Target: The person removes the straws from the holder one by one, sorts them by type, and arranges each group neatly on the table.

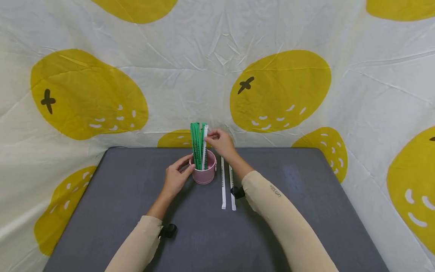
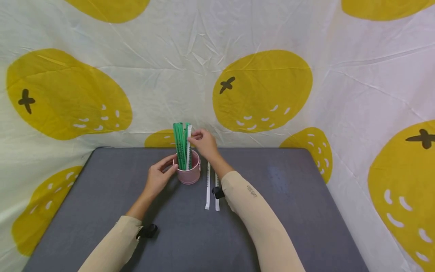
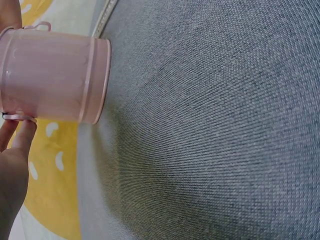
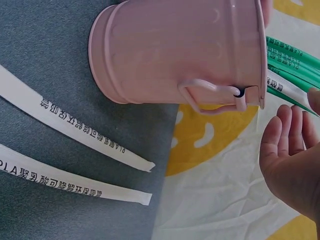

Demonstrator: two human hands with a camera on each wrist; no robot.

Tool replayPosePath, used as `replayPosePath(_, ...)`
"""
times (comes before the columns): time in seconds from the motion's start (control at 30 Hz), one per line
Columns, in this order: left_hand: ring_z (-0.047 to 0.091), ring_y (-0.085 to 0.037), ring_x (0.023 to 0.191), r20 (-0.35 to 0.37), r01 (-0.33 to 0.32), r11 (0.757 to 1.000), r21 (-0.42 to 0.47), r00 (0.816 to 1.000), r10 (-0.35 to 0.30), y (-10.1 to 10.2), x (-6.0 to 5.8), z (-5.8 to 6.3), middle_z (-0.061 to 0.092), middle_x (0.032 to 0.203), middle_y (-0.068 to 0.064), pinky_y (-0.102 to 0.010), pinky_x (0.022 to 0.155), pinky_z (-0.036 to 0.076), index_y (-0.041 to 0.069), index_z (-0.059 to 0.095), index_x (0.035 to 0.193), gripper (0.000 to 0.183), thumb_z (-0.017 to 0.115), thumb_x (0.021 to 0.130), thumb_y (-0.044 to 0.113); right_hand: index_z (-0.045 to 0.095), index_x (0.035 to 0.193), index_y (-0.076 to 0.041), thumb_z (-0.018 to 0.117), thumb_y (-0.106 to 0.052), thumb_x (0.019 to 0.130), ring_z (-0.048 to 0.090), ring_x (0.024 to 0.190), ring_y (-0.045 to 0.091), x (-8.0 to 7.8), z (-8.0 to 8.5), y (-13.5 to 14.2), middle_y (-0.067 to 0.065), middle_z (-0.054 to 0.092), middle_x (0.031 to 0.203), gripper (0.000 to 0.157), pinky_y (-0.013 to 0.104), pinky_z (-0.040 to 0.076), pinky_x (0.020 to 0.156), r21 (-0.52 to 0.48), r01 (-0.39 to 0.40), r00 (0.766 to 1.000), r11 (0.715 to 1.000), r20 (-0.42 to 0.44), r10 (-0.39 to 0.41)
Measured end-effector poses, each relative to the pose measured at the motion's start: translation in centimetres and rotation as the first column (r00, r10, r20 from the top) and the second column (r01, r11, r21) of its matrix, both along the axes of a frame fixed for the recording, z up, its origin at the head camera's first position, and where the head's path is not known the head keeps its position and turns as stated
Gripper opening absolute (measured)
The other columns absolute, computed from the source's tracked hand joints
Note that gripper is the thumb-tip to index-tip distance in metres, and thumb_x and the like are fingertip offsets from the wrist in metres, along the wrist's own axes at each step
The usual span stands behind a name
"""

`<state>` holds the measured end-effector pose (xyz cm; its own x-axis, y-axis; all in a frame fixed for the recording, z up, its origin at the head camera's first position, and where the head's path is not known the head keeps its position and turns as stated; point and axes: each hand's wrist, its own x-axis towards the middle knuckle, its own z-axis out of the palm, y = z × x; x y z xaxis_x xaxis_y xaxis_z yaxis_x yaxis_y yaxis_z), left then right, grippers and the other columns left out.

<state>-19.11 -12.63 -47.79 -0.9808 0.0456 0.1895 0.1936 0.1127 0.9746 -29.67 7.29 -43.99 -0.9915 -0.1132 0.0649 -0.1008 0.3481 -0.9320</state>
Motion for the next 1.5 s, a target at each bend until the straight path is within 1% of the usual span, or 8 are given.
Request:
replayPosePath(0.27,0.061,-0.043,0.129,0.001,-0.001,1.000,-0.001,1.000,0.001,0.1,0.2,-0.4,0.065,0.136,-0.027,-0.049,0.104,0.052,-0.005,0.063,0.137,0.045,0.074,0.095,0.006,0.070,0.109,-0.002,0.077,-0.020,0.094,0.070,0.099,0.028,0.0,-0.3,-0.3,0.015,0.073,0.104,0.024,0.037,0.060,0.087,0.061,0.014,1.000,0.998,-0.006,-0.014)
replayPosePath(0.5,0.063,-0.040,0.128,-0.032,-0.016,1.000,-0.001,0.999,0.016,-0.3,-1.1,-3.6,0.066,0.136,-0.023,-0.047,0.103,0.053,0.001,0.065,0.137,0.046,0.076,0.094,0.010,0.071,0.107,-0.002,0.077,-0.019,0.094,0.070,0.094,0.027,0.2,-0.5,-0.4,0.014,0.073,0.101,0.022,0.036,0.060,0.084,0.075,0.014,0.998,0.997,-0.058,-0.010)
replayPosePath(0.8,0.067,-0.037,0.123,-0.068,-0.058,0.998,0.011,0.996,0.058,0.1,-1.4,-3.7,0.070,0.131,-0.019,-0.031,0.097,0.058,0.004,0.070,0.132,0.042,0.079,0.092,0.010,0.071,0.106,-0.002,0.076,-0.017,0.094,0.068,0.089,0.023,-0.1,0.1,0.0,0.014,0.072,0.100,0.020,0.027,0.058,0.075,0.028,0.006,0.999,1.000,-0.051,-0.005)
replayPosePath(1.0,0.066,-0.037,0.124,-0.054,-0.066,0.998,0.003,0.996,0.066,0.1,-1.6,-3.7,0.069,0.132,-0.019,-0.044,0.100,0.056,0.005,0.070,0.133,0.043,0.079,0.092,0.010,0.070,0.110,-0.001,0.076,-0.017,0.095,0.068,0.086,0.020,-0.4,1.2,0.5,0.013,0.072,0.099,0.023,0.021,0.056,0.070,-0.023,0.009,0.998,1.000,-0.067,-0.010)
replayPosePath(1.17,0.063,-0.041,0.128,-0.028,-0.055,0.998,-0.005,0.998,0.055,0.2,-1.7,-3.5,0.066,0.136,-0.023,-0.051,0.103,0.053,0.001,0.066,0.136,0.045,0.077,0.093,0.007,0.069,0.109,-0.001,0.076,-0.015,0.095,0.069,0.088,0.028,-0.2,2.7,1.0,0.013,0.071,0.097,0.020,0.027,0.060,0.073,-0.073,-0.001,0.996,0.997,-0.090,-0.006)
replayPosePath(1.3,0.061,-0.045,0.129,-0.013,-0.048,0.999,-0.013,0.999,0.048,0.4,-1.3,-2.5,0.064,0.137,-0.028,-0.053,0.104,0.051,-0.004,0.064,0.137,0.045,0.075,0.093,0.003,0.069,0.109,0.000,0.075,-0.013,0.096,0.070,0.088,0.027,-0.3,3.8,1.6,0.013,0.070,0.098,0.020,0.031,0.061,0.076,-0.120,-0.006,0.994,0.993,-0.109,-0.007)
replayPosePath(1.43,0.059,-0.048,0.129,-0.007,-0.039,0.999,-0.014,0.999,0.039,0.6,-0.4,-1.0,0.062,0.137,-0.031,-0.054,0.104,0.050,-0.008,0.062,0.137,0.045,0.073,0.094,0.002,0.068,0.110,0.003,0.075,-0.011,0.095,0.070,0.084,0.022,-0.6,4.8,2.5,0.011,0.070,0.096,0.022,0.025,0.059,0.072,-0.172,-0.010,0.990,0.985,-0.140,-0.014)
replayPosePath(1.5,0.060,-0.048,0.129,-0.009,-0.039,0.999,-0.022,0.999,0.039,0.7,-0.2,-0.7,0.062,0.137,-0.031,-0.054,0.104,0.051,-0.008,0.061,0.137,0.045,0.073,0.095,0.002,0.068,0.111,0.005,0.075,-0.010,0.095,0.069,0.082,0.020,-0.7,5.3,3.1,0.008,0.069,0.093,0.022,0.023,0.059,0.071,-0.200,-0.009,0.988,0.980,-0.153,-0.022)
